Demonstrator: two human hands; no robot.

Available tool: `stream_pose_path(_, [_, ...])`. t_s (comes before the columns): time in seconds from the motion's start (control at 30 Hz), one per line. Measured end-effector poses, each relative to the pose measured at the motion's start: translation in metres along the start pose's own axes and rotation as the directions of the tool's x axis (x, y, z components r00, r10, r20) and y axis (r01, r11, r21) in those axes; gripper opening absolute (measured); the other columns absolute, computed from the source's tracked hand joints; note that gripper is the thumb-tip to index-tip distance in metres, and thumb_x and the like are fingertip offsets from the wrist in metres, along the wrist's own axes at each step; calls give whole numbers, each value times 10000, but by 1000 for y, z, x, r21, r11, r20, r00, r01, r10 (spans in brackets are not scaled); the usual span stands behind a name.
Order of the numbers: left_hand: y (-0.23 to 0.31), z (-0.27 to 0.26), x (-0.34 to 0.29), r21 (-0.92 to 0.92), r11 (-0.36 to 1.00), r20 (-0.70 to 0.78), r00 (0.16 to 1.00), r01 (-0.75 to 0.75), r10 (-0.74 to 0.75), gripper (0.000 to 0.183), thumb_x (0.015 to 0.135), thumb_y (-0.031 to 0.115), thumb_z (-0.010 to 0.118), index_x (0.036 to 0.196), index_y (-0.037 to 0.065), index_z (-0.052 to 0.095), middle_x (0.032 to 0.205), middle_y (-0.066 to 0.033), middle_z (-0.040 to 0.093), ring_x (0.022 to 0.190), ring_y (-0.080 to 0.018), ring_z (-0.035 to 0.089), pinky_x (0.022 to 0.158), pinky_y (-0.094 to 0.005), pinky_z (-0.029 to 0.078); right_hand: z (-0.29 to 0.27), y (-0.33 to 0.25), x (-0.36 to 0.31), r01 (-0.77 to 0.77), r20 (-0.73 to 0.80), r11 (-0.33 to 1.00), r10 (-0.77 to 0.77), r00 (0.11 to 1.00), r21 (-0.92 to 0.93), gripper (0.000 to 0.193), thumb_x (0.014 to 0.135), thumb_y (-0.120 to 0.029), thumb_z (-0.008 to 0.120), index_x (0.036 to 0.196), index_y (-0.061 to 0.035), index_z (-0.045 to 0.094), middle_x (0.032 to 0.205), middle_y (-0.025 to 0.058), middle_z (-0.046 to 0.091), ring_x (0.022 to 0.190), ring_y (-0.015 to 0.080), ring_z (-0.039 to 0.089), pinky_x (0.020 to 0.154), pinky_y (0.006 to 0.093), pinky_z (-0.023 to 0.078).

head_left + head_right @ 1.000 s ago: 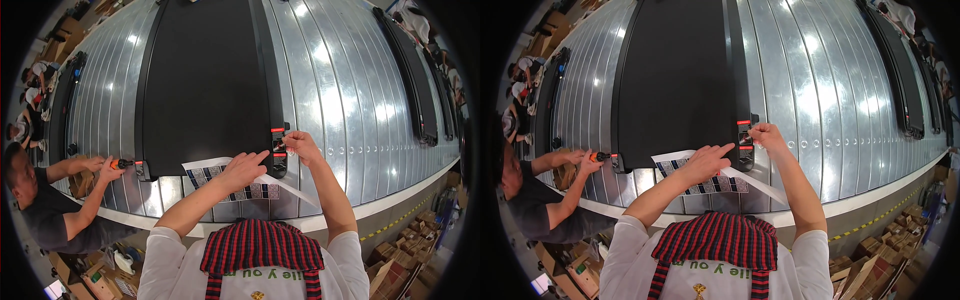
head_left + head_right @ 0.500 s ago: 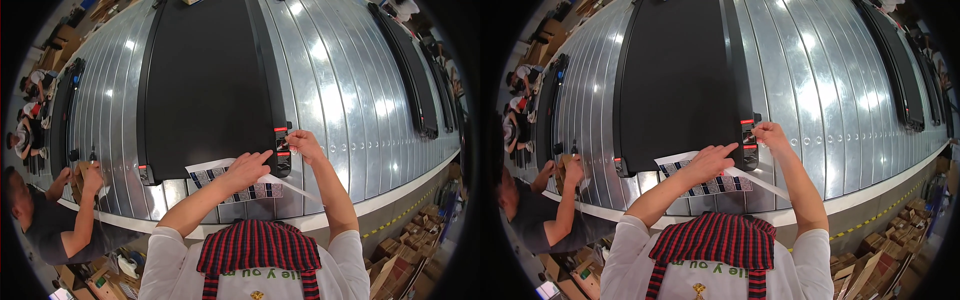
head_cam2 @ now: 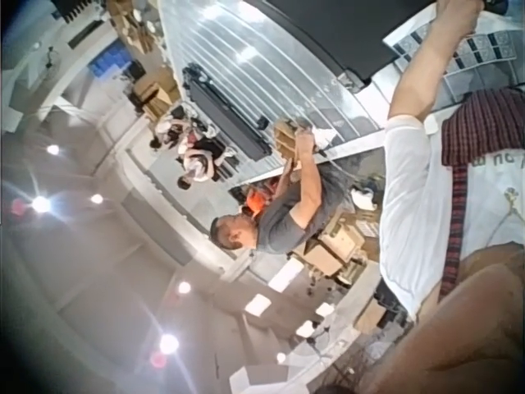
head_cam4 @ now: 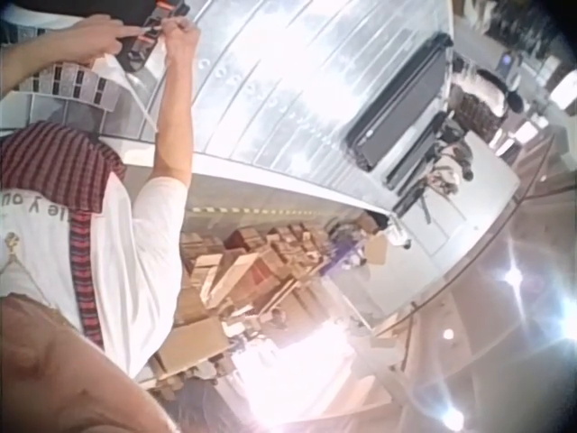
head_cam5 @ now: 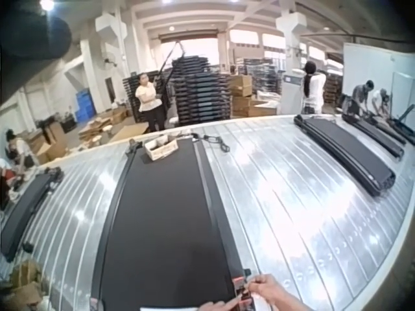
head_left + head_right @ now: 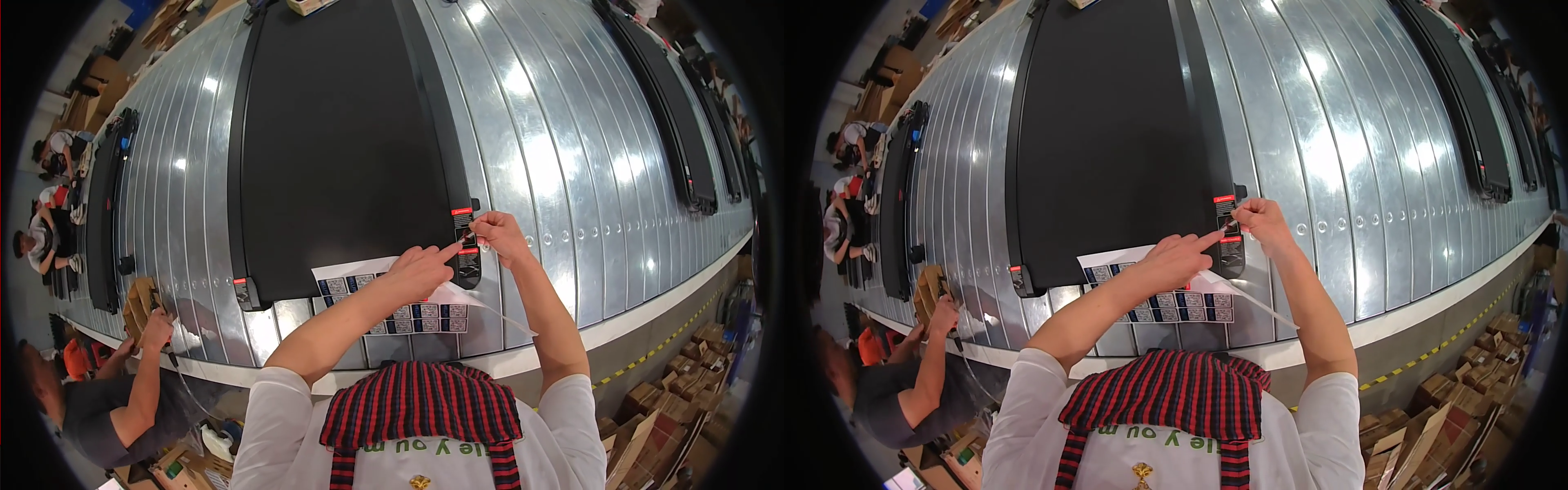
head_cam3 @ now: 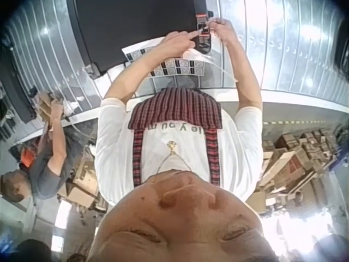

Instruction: Apply adhesive warning and informational labels to treadmills on a moving assembly line.

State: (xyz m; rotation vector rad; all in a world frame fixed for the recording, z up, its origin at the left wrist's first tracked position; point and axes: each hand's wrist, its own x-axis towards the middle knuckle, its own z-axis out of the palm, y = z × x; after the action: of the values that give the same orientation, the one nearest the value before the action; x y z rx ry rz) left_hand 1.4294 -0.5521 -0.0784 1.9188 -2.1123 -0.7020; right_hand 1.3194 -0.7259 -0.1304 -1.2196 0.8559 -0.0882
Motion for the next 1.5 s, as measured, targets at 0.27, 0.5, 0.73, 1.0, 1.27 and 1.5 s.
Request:
stream_pose_path(0.27, [0, 1, 2, 18, 1000, 8, 1000, 9, -9, 90, 610, 19, 592, 690, 60, 598, 1226, -92, 422, 880, -209, 508, 713, -345, 413, 3, 6, 2, 103, -55, 994, -105, 993, -37, 98, 739, -71, 614, 687, -2, 568, 608, 16, 536, 528, 71, 459, 463, 219, 357])
stream_pose_path(0.5, [4, -3, 4, -9, 999, 82, 995, 53, -52, 57, 658, 27, 548, 702, 39, 583, 1285, -100, 390, 918, -246, 509, 746, -366, 413, 9, -5, -5, 193, -97, 775, -311, 946, -601, 155, 734, -129, 631, 699, 10, 573, 661, 103, 583, 576, 190, 556, 516, 310, 434])
stream_pose_path(0.73, [6, 3, -2, 56, 995, -8, 996, 88, -88, 71, 669, 51, 564, 735, 53, 590, 1227, -91, 445, 893, -263, 536, 735, -391, 439, 8, -21, -8, 80, -38, 297, -371, 928, -951, 588, 597, -489, 720, 892, -18, 527, 894, 152, 570, 804, 295, 580, 673, 377, 462])
stream_pose_path(1.0, [33, -76, -89, -530, 757, 58, 907, 381, -416, 179, 777, 198, 614, 909, 78, 619, 751, -109, 618, 705, -226, 593, 657, -315, 465, 17, -15, 23, 56, -176, 602, -319, 931, -796, 560, 666, -553, 635, 814, -18, 557, 769, 166, 614, 778, 324, 589, 657, 384, 454])
stream_pose_path(1.27, [47, -70, -177, -990, 104, -142, 628, -98, -765, 436, 777, 117, 637, 1163, -6, 475, 1099, -81, 553, 1000, -178, 533, 867, -322, 424, 39, -5, -23, 386, -143, 784, -507, 850, -486, 415, 803, -427, 558, 860, -17, 585, 744, 77, 607, 660, 208, 571, 597, 337, 452])
stream_pose_path(1.5, [42, -44, -202, -965, 156, -255, 620, -210, -742, 407, 781, 173, 647, 1116, -21, 519, 1046, -83, 579, 938, -158, 548, 823, -295, 436, 121, -41, -149, 281, 399, 930, -356, 845, 237, 268, 854, -159, 517, 1051, 20, 545, 978, 71, 608, 870, 110, 572, 772, 249, 451])
